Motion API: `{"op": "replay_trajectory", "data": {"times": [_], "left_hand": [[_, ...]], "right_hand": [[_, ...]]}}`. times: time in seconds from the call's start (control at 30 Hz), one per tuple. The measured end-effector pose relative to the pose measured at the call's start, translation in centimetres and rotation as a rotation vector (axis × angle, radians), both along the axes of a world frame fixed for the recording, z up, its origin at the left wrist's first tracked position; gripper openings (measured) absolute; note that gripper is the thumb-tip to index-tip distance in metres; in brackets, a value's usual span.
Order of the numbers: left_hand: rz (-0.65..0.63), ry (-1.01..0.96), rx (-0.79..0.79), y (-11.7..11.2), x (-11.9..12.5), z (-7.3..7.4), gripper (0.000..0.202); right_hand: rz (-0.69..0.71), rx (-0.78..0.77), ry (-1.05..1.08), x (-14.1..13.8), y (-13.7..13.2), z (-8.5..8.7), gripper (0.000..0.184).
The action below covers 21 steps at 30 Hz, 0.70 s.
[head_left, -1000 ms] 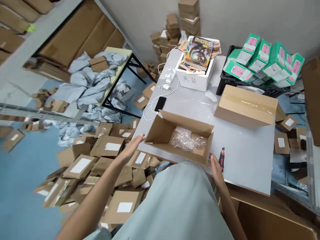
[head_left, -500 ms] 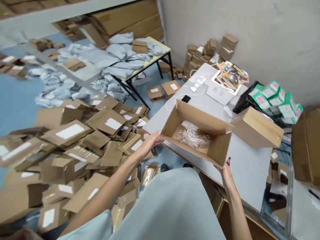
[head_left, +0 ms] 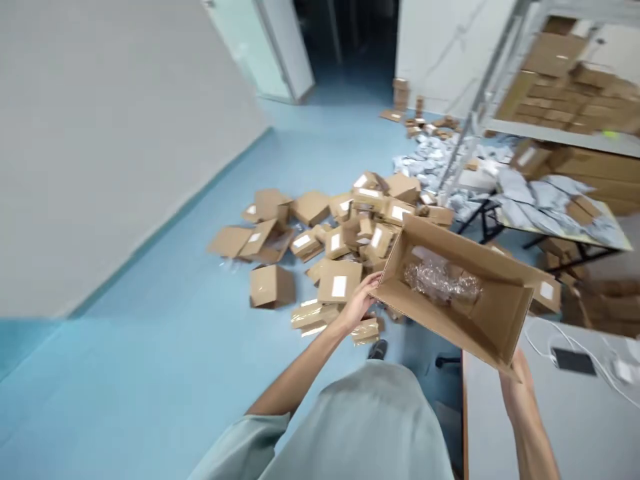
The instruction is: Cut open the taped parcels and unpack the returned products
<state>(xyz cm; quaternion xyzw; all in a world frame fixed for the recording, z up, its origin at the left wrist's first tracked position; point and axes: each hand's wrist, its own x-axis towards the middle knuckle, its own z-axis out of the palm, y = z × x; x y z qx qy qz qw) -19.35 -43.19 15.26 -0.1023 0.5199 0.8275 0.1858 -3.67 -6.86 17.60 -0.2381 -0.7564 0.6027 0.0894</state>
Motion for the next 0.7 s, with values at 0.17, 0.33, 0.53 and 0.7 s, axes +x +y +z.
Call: {"op": "replay_trajectory", "data": {"times": [0.17,0.33,0.53,0.7], "left_hand": [[0.472,0.185,-0.037,-13.2,-3.1,2.8,0.053],[0.805,0.367,-0.186,-23.4,-8.0,5.8,0.067],[0.648,0.238,-0.263,-21.2,-6.9,1.3,0.056],[0.321,-0.081,-0.26,-11.4,-3.6,-5.6,0.068]], "right_hand": [[0.29,-0.267,0.147,-19.1,-11.0,3.6,0.07],[0.531,-0.353,0.324,-30.1,-23.7,9.0,0.062],[0.82,-0.361,0.126,-24.7,-26.9,7.9,0.056],[0.502,-0.405,-0.157,-17.0,-20.4,-0.2,0.074]]}}
